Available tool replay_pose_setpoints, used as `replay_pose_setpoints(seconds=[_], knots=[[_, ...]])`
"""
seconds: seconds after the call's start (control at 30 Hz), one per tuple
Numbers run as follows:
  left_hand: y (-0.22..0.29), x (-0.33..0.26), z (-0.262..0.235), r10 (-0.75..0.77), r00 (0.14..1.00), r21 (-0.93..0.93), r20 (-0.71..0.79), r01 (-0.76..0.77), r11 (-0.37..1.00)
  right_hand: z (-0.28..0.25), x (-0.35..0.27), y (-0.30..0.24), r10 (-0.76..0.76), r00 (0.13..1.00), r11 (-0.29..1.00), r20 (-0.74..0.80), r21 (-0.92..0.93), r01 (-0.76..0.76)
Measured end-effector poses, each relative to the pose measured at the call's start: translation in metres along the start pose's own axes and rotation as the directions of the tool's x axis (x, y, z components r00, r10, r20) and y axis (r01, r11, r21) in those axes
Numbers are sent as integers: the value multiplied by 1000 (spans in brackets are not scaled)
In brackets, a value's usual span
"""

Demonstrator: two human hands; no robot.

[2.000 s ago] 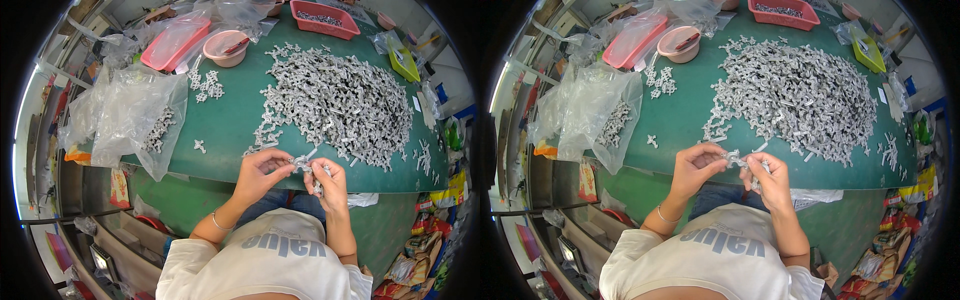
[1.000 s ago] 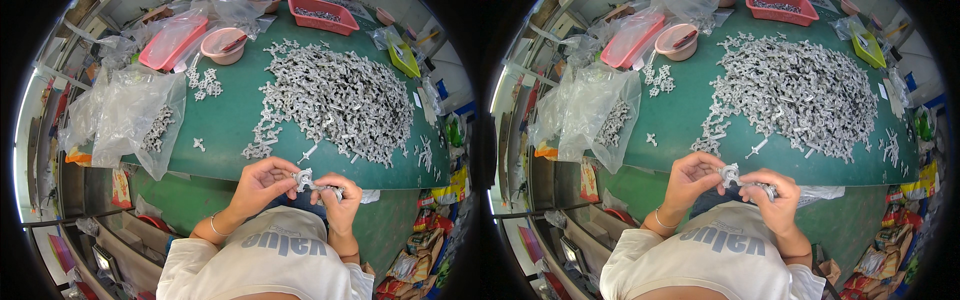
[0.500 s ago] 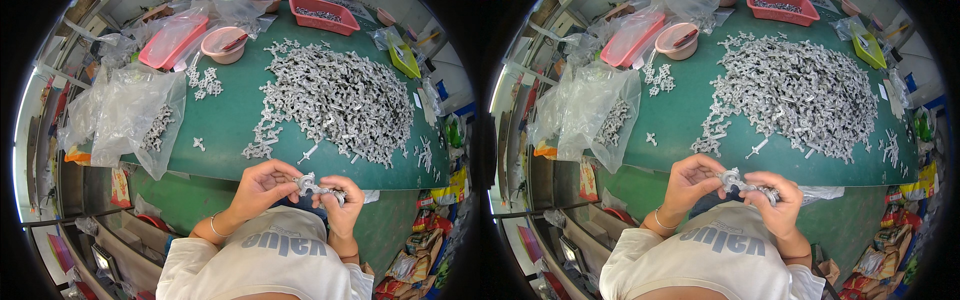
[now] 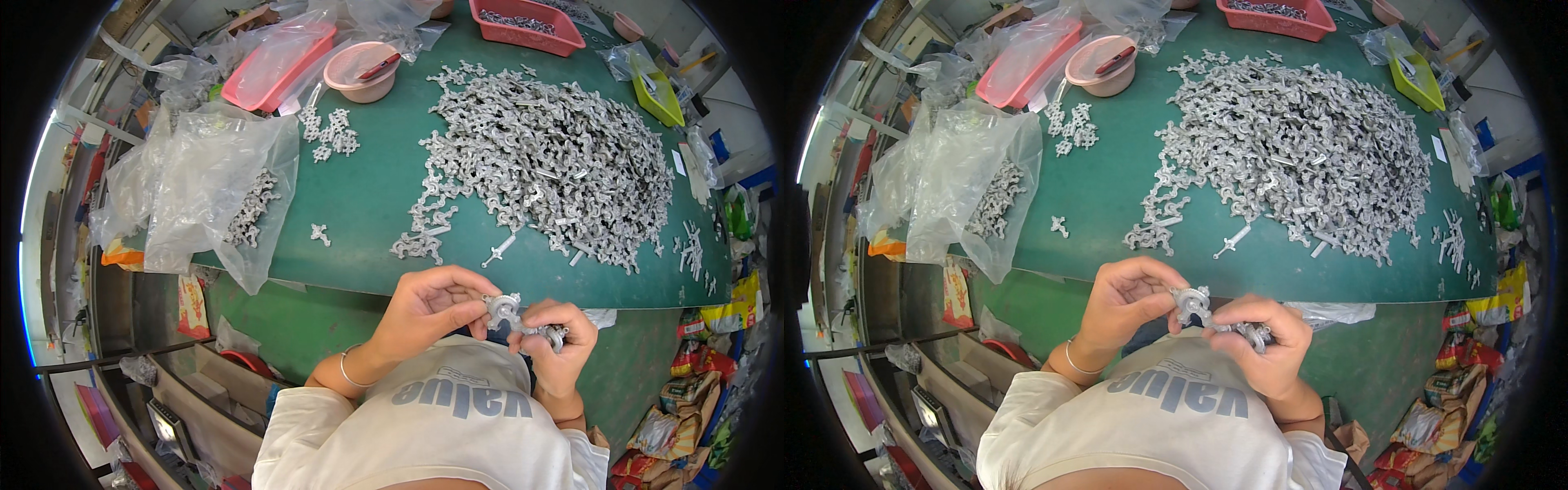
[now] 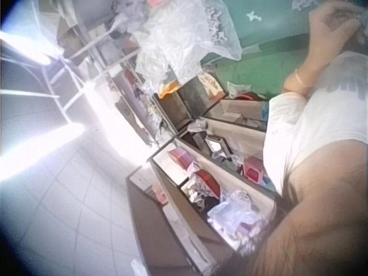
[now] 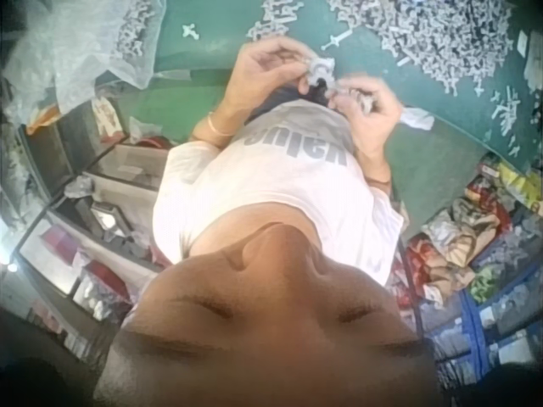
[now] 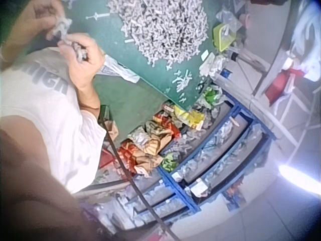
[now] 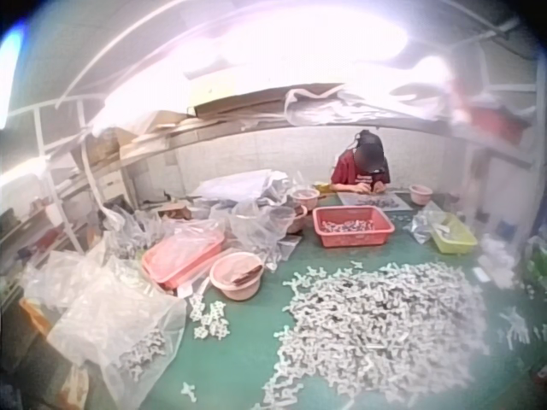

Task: The person picks up two small plastic pieces from a large pile on a green table, fits them together by hand, and places the completed assembly into a pink tray.

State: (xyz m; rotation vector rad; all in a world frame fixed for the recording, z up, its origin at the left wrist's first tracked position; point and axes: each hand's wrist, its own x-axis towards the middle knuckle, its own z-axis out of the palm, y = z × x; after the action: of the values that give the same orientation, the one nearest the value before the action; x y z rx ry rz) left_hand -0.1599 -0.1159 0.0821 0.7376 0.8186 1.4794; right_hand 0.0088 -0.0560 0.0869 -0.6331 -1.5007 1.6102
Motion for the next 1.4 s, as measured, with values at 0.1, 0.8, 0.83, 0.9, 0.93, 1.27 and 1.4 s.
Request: replay_pose_setpoints(seconds=[0.1, 0.8, 0.83, 0.9, 0.93, 1.27, 1.4], knots=[[0, 1, 1, -54, 998, -40, -15, 54, 998, 1, -3, -1, 22, 999, 998, -24, 55, -21], [3, 6, 7, -109, 991, -26, 81, 112, 993, -3, -8, -2, -70, 997, 997, 21, 31, 69], [4, 8, 8, -118, 990, -36, 79, 121, 992, -3, -8, -1, -77, 997, 996, 15, 38, 76], [4, 9, 11, -108, 990, -30, 86, 111, 993, -4, -10, -1, -87, 996, 995, 10, 41, 86], [4, 10, 12, -103, 991, -21, 89, 105, 994, -5, -10, -2, -95, 995, 995, 13, 36, 95], [5, 15, 20, -89, 984, -43, 157, 97, 994, -12, -14, -7, -180, 984, 983, 8, -29, 181], [5, 16, 20, -87, 983, -47, 163, 96, 994, -13, -14, -8, -195, 981, 980, 10, -42, 195]])
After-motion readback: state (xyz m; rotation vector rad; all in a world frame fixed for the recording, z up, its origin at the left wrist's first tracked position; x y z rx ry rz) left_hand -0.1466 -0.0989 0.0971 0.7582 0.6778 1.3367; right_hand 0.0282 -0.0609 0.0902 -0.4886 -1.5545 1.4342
